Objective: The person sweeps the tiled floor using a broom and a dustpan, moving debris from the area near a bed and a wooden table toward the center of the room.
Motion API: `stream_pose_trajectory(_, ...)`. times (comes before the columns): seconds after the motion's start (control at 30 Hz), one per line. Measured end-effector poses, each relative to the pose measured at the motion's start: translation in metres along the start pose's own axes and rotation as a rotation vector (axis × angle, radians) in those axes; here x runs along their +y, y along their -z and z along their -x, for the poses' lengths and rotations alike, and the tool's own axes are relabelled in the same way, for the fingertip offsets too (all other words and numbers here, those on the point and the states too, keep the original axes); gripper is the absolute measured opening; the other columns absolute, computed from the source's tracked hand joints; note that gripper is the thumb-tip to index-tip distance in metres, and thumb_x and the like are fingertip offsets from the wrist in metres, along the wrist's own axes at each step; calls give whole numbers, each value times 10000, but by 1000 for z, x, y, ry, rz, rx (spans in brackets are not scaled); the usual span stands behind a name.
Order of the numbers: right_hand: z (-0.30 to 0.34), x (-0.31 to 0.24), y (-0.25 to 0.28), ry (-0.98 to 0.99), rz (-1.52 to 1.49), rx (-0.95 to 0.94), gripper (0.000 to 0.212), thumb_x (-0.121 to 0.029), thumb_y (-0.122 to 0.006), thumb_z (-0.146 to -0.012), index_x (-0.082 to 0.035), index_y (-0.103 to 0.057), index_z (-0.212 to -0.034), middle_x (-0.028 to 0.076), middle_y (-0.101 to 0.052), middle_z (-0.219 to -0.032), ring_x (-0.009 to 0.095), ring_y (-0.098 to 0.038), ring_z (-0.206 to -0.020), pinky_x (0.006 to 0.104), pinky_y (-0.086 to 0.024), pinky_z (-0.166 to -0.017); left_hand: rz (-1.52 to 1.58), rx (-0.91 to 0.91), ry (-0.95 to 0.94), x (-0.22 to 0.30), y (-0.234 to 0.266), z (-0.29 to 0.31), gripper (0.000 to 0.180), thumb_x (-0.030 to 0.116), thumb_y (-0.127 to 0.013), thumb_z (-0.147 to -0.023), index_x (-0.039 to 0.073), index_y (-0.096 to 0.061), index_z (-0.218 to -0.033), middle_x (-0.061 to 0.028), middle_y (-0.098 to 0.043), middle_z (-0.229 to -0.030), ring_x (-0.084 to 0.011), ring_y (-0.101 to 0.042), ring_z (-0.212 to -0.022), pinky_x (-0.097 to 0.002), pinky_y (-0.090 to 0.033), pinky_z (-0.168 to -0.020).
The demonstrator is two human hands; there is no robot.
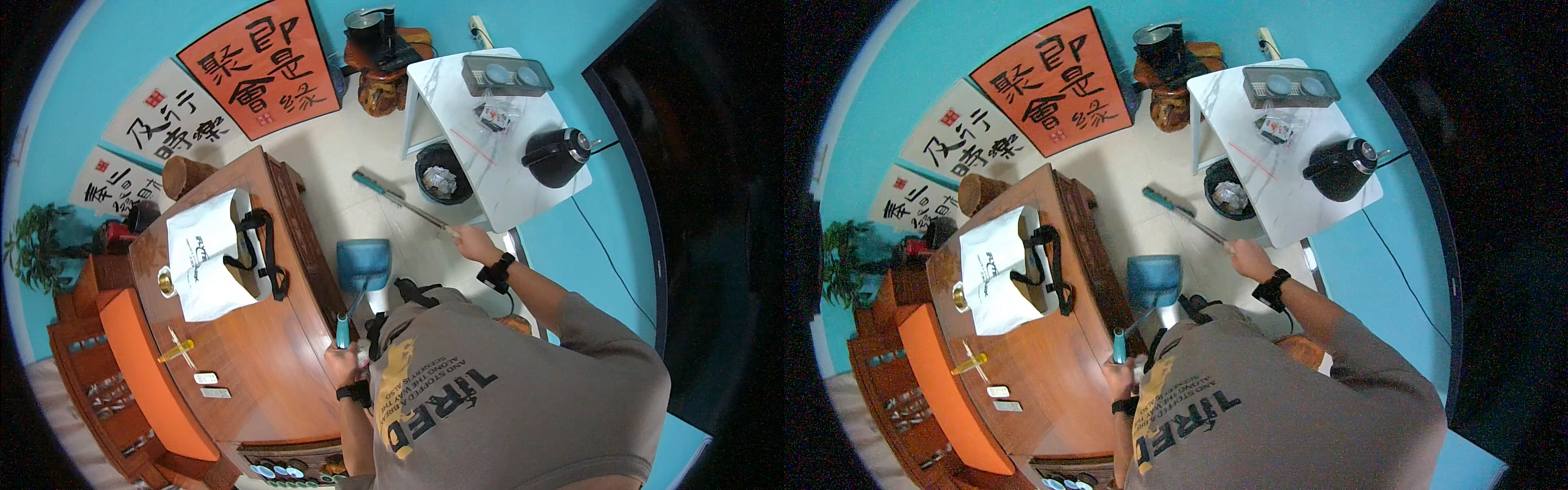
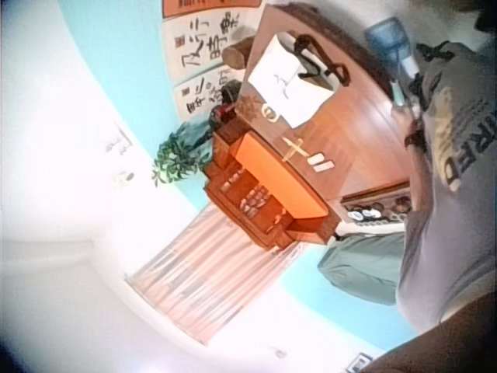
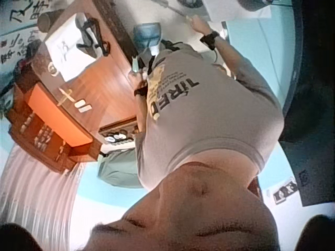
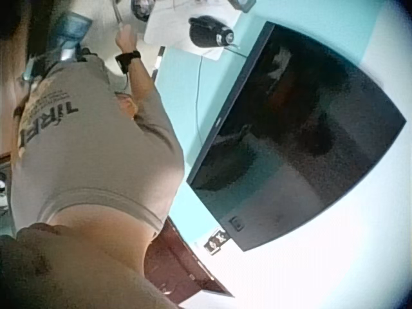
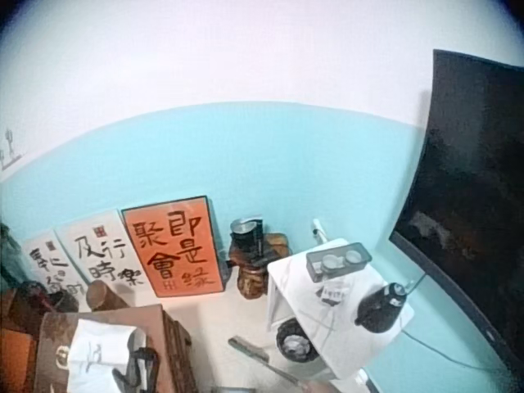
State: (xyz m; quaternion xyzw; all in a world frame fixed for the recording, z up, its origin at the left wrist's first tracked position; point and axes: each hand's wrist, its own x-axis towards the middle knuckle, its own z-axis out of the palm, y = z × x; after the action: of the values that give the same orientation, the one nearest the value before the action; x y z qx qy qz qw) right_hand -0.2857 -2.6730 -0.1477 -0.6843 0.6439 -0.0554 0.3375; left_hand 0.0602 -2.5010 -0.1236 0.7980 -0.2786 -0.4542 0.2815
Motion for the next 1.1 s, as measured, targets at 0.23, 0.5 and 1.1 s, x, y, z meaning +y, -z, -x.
stream_pose_trajectory(0.23, -40, -14, -3, -197, 1, 178, 143, -117, -524, -731, 5, -567, -793, 232, -562, -723, 390, -552, -710, 471, -431, -635, -168, 38, -259, 52, -3, -71, 151, 20, -614, -611, -21, -476, -564, -33, -437, -472, -105, -405, -440, -292, -344, -406)
stream_pose_trajectory(0.5, -56, -38, 23, -203, 173, 283, 152, -88, -536, -676, -34, -585, -809, 192, -577, -709, 353, -568, -684, 433, -457, -604, -168, -87, -408, 114, 7, -169, 251, 72, -639, -585, -26, -417, -521, -49, -417, -449, -120, -405, -420, -301, -334, -402)
stream_pose_trajectory(1.1, -118, -55, -2, -651, 170, 192, 175, -73, -506, -669, -5, -580, -813, 221, -578, -808, 368, -564, -779, 448, -460, -686, -552, -252, -467, 157, 33, -327, 261, 151, -667, -560, -70, -536, -601, -202, -537, -553, -306, -560, -523, -373, -429, -502)
